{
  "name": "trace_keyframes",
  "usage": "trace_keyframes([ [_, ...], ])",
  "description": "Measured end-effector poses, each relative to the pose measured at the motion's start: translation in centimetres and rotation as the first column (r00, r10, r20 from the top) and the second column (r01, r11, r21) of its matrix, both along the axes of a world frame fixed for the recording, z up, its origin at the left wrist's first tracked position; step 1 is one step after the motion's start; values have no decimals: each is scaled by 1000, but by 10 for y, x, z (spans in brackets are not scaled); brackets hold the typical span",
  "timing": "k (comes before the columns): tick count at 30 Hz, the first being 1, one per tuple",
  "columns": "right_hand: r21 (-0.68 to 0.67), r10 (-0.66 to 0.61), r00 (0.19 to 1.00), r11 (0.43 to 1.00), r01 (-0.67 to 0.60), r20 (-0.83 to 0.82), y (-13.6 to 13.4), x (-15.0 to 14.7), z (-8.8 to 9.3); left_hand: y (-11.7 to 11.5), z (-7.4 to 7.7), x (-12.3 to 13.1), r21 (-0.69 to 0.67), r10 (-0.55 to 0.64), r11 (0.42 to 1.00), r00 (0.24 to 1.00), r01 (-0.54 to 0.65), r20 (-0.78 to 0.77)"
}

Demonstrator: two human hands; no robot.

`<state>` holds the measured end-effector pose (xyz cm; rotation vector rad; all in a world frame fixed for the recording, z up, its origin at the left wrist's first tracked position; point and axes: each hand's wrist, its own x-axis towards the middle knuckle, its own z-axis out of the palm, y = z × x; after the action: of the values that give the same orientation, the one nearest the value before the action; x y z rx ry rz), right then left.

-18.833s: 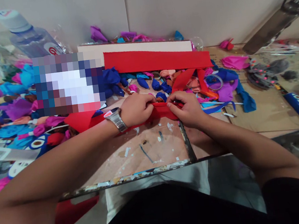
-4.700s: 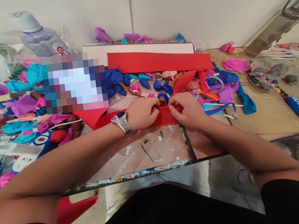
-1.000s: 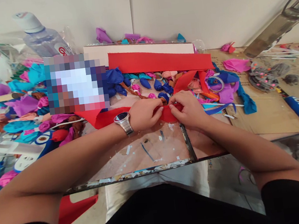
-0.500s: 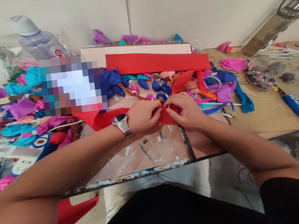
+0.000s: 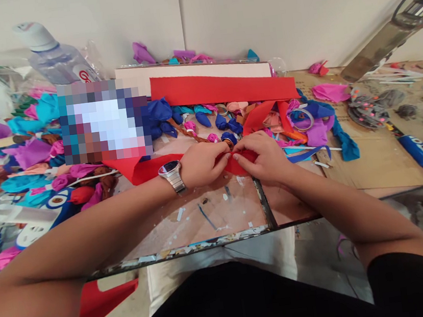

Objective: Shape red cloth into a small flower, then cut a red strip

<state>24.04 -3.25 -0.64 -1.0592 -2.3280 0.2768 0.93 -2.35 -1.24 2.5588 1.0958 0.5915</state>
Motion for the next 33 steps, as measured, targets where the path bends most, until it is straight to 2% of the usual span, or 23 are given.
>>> trace_keyframes([
  [9, 46, 17, 1000, 999, -16, -12, 2, 2, -5, 1, 3, -1, -48, 19, 999, 995, -14, 96],
  [20, 80, 15, 1000, 997, -13, -26, 2, 3, -5, 1, 9, 0, -149, 43, 989, 991, -24, 124],
  [33, 27, 24, 999, 999, -23, -39, 3, 4, -5, 2, 9, 0, -156, 40, 987, 993, -21, 115],
])
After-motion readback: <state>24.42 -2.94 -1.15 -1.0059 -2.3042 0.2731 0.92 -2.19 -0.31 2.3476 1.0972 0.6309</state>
